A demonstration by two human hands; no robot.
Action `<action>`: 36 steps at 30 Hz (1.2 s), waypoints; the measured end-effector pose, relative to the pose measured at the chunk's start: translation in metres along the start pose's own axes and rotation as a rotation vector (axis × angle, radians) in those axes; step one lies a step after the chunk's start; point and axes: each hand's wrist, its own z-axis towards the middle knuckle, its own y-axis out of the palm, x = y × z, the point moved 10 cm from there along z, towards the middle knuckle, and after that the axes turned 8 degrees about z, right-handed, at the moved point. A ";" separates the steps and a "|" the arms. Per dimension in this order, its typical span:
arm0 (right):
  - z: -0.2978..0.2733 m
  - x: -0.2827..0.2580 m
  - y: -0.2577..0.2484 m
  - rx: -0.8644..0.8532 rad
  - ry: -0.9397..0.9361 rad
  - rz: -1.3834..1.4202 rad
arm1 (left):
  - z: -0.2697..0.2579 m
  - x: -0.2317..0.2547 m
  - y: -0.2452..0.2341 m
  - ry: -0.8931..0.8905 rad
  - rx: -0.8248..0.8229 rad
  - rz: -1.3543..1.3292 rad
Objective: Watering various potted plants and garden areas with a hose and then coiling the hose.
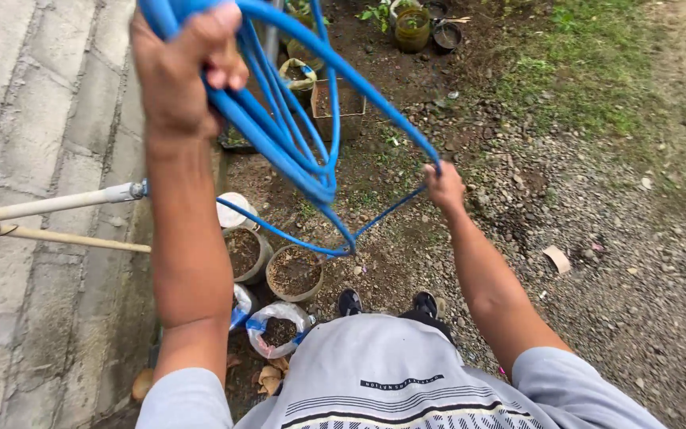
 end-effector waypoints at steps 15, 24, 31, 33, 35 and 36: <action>0.013 0.123 -0.147 0.102 0.367 -0.247 | -0.012 -0.026 -0.021 -0.051 0.089 0.014; 0.067 -0.077 -0.119 -0.287 -0.298 -0.684 | -0.036 -0.148 0.043 -0.113 0.253 0.143; 0.015 -0.165 -0.001 -0.642 -0.841 -0.943 | -0.052 -0.209 0.052 -0.067 0.169 0.323; -0.019 -0.187 0.024 -0.771 -1.005 -1.001 | -0.056 -0.229 0.052 -0.224 0.122 0.397; -0.049 -0.228 0.018 -0.749 -1.164 -0.942 | -0.061 -0.237 0.056 -0.205 0.029 0.398; -0.071 -0.252 0.011 -0.720 -1.316 -0.876 | -0.065 -0.240 0.064 -0.185 -0.068 0.398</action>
